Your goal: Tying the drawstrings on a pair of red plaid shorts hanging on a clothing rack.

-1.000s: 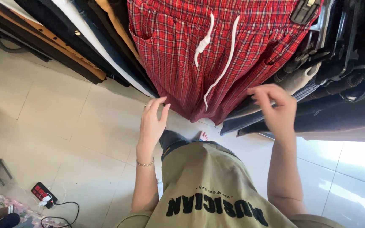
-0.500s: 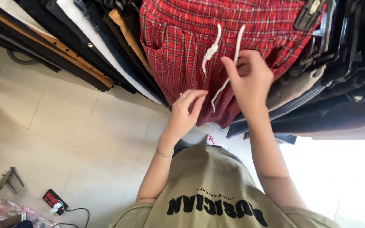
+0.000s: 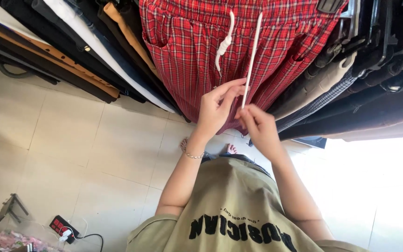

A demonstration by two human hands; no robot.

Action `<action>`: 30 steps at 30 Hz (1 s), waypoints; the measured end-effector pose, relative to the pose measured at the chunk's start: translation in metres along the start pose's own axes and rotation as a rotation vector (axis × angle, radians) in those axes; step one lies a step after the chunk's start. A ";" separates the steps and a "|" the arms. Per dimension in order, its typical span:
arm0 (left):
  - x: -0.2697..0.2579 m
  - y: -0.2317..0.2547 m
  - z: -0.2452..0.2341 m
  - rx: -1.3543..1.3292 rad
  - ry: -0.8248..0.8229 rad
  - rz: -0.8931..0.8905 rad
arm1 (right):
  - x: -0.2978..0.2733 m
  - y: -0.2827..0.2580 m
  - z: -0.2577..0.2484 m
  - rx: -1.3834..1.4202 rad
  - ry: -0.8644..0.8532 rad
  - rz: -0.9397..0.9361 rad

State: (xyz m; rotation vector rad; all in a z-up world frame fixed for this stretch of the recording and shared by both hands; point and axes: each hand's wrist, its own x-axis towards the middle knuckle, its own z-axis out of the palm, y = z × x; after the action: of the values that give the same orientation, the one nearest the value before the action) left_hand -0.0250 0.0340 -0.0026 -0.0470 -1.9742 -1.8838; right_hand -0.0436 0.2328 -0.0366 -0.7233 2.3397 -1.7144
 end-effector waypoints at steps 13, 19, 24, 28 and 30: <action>0.013 -0.025 0.041 -0.458 0.103 -0.119 | -0.061 0.064 -0.005 0.015 -0.155 0.140; 0.016 -0.035 0.040 -0.441 0.153 -0.143 | -0.097 0.108 0.009 0.003 -0.333 0.236; 0.033 -0.035 0.035 0.489 0.512 0.371 | -0.096 0.141 -0.010 -0.121 -0.358 0.244; 0.073 -0.022 0.015 0.569 0.543 0.479 | -0.084 0.132 -0.026 -0.121 -0.371 0.341; 0.093 -0.019 0.009 0.673 0.434 0.415 | -0.080 0.124 -0.027 -0.138 -0.398 0.340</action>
State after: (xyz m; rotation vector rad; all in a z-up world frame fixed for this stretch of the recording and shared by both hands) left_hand -0.1182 0.0178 0.0086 0.1247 -1.9836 -0.8327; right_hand -0.0202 0.3217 -0.1552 -0.5799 2.1608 -1.1577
